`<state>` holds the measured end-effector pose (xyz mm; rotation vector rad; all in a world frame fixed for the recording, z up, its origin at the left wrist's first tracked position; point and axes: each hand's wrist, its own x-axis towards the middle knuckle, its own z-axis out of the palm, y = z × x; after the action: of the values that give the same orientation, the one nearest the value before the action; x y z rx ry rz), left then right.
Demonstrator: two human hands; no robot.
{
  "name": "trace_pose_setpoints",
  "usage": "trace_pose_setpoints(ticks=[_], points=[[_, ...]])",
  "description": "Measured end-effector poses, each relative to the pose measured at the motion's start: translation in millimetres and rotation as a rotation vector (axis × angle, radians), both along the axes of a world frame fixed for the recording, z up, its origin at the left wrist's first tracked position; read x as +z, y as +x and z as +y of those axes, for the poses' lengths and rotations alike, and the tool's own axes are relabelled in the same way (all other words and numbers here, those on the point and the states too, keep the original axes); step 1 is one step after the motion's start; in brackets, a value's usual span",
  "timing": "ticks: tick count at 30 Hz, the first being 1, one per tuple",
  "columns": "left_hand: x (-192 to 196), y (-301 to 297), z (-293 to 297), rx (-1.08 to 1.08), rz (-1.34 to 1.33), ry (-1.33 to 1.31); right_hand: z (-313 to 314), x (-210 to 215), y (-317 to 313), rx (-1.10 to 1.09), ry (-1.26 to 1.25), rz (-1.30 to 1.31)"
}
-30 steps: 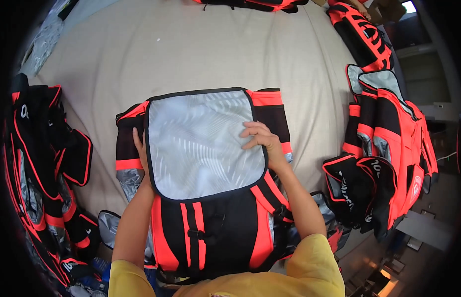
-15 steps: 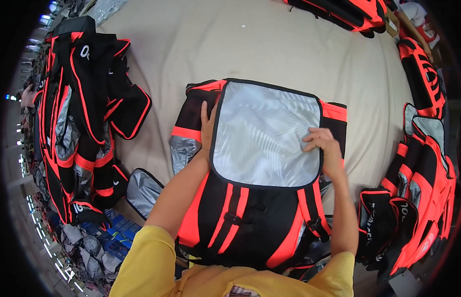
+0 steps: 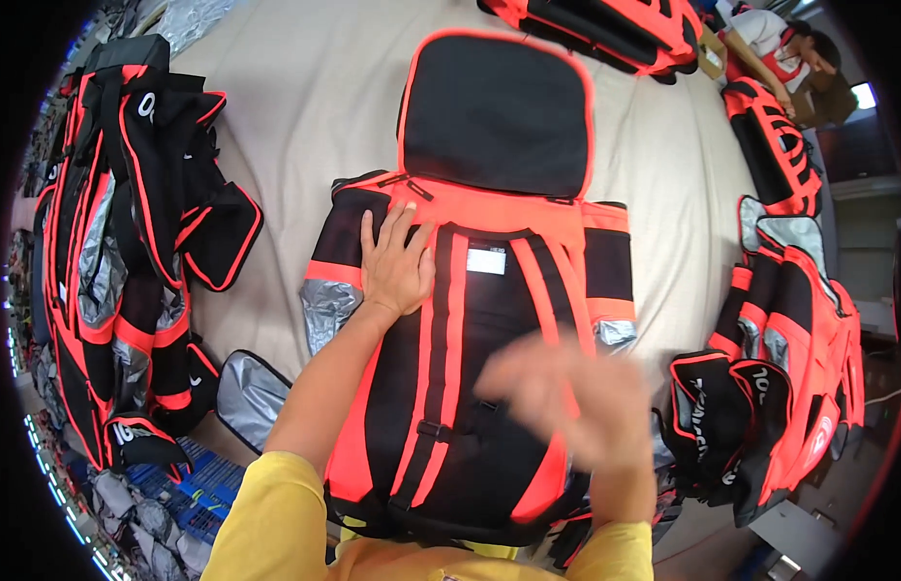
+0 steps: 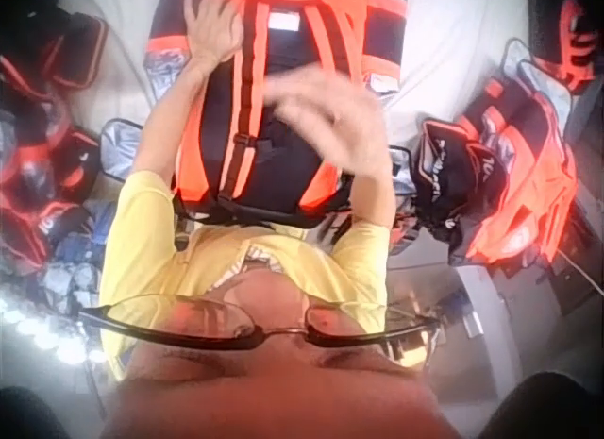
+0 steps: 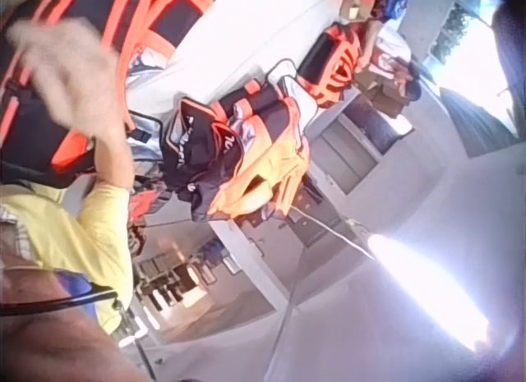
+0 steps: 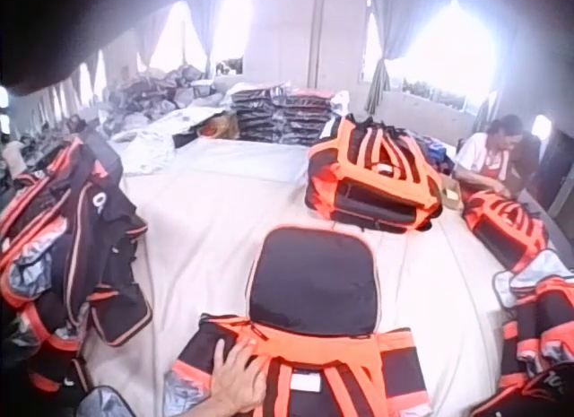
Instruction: Inspecting and preparing red and black backpacks on a factory table.
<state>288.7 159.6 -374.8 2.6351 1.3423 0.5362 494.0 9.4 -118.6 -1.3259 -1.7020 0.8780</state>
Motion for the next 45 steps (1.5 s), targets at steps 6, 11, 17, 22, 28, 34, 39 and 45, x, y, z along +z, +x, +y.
trace_pose_setpoints(ticks=[6,11,17,22,28,34,39,45], points=[[-3,2,0,-0.026,-0.076,0.043,-32,60,-106,0.212,0.387,0.903],[-7,2,3,-0.022,-0.173,0.114,-53,110,-102,0.244,-0.084,0.997],[17,-14,-12,0.002,-0.495,-0.177,-89,114,-124,0.157,-0.207,1.022],[132,-74,-174,0.079,-0.506,-0.709,-117,44,-109,0.051,-0.055,0.544],[171,-90,-270,-0.086,0.134,-0.709,-132,-72,-65,-0.841,-0.295,0.617],[195,-112,-195,0.013,-0.473,-0.401,-109,-103,-81,-0.758,-0.202,0.075],[187,-96,-81,0.218,-1.215,-0.831,-54,-152,-80,-0.584,-0.065,-0.615],[118,-106,-8,0.305,-1.784,-1.342,-53,-213,-96,-0.533,-0.039,-0.972]])
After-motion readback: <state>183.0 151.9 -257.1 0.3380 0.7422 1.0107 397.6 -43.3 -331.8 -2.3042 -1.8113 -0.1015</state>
